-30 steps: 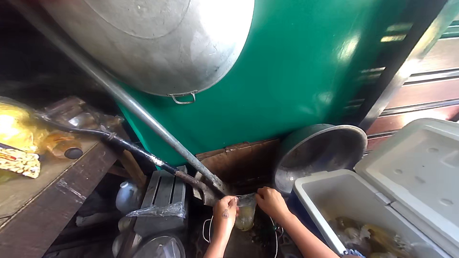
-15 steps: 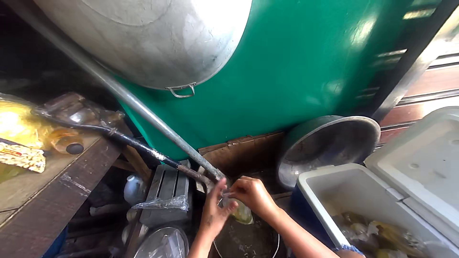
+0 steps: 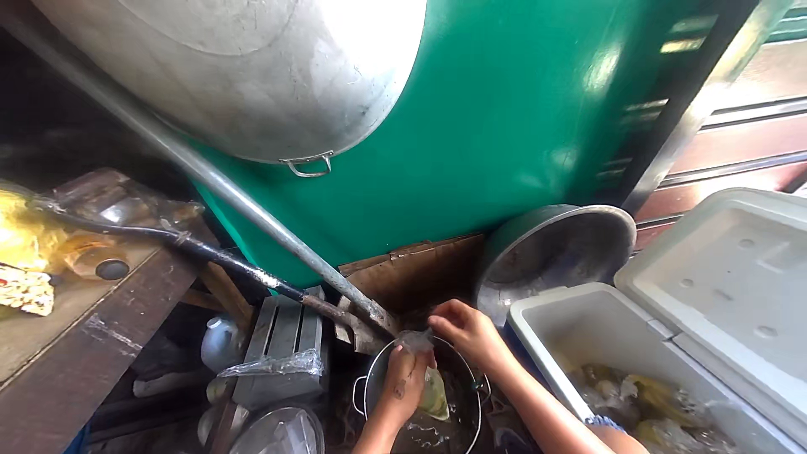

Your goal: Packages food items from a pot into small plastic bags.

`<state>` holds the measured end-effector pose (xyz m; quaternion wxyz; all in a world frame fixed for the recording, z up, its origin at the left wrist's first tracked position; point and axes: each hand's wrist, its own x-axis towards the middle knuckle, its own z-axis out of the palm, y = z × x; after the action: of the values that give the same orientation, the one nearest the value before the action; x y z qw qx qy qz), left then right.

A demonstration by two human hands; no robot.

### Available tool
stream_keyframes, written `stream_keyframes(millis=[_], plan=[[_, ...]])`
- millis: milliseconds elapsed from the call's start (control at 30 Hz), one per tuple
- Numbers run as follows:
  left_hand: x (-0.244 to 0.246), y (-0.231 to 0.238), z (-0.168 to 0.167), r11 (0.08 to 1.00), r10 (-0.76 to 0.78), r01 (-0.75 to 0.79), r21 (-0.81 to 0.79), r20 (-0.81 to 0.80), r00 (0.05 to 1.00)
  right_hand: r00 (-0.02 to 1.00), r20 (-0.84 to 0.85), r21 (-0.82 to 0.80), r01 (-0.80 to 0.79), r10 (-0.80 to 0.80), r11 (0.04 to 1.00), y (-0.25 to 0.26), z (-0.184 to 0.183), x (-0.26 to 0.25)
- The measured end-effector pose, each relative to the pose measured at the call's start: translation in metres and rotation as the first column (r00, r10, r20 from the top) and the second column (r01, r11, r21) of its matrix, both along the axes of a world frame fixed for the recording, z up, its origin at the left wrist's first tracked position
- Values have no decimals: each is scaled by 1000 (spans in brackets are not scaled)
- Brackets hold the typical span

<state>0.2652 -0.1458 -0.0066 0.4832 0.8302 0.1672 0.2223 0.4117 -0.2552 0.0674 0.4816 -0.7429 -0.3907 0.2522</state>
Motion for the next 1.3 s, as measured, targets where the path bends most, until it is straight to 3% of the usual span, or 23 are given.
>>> stream_keyframes(millis=[67,100,133,200,233,300,367,433,467,533,567,600,633,667,733,800,867,933,1067,1200,1300], plan=[[-1,0,4,996,68,-62,69,-94,993,975,-216,-191,9,-51,981,-12,0,-11],[-3,-2,10,991,86,-66,119,-167,982,915,-398,-234,-30,-68,972,-16,0,-25],[-5,-5,16,984,104,-66,168,-229,968,797,-597,-225,-54,-94,973,-17,-3,-37],[-6,-13,19,960,181,-112,258,-262,948,434,-892,-137,9,-128,991,-9,-12,-54],[-7,-14,21,949,220,-144,282,-262,940,274,-953,-114,71,-129,991,-2,-11,-58],[-11,-15,26,942,274,-206,266,-252,928,47,-988,-132,212,-145,968,11,-3,-66],[-14,-17,29,953,299,-280,116,-206,932,-75,-984,-174,314,-158,933,22,3,-69],[-19,-22,34,918,320,-345,-194,-150,935,-121,-975,-221,361,-189,906,27,4,-70],[-20,-27,37,850,351,-365,-381,-109,930,-117,-971,-238,370,-209,898,28,5,-70],[-21,-41,52,584,462,-389,-712,-103,881,-25,-973,-220,383,-228,897,26,8,-74],[-19,-46,55,454,540,-413,-789,-125,832,76,-972,-176,391,-222,904,24,7,-77],[-16,-51,54,385,604,-428,-818,-128,787,220,-951,-116,395,-217,911,21,6,-81],[-14,-56,50,386,644,-437,-813,-102,758,386,-897,-58,378,-214,924,16,3,-85],[-12,-61,44,446,657,-449,-775,-57,751,556,-806,-17,322,-203,947,11,1,-87],[-12,-66,29,649,608,-462,-604,47,793,838,-526,-45,144,-146,989,-2,4,-87],[-14,-64,15,820,534,-482,-309,111,838,985,-172,-183,-56,24,982,-11,16,-81],[-20,-58,1,911,409,-409,-47,217,886,959,125,-396,-187,255,899,-17,35,-79],[-30,-53,-1,938,285,-325,121,266,921,858,287,-541,-222,426,811,-18,46,-82],[-51,-55,4,894,323,-368,256,202,925,707,452,-524,-282,543,803,-23,34,-92],[-68,-68,-3,903,424,-391,181,-216,879,721,422,-492,-327,550,807,-29,-9,-101],[-78,-74,-25,916,394,-384,116,-450,802,760,330,-545,-331,560,770,-33,-50,-112]])
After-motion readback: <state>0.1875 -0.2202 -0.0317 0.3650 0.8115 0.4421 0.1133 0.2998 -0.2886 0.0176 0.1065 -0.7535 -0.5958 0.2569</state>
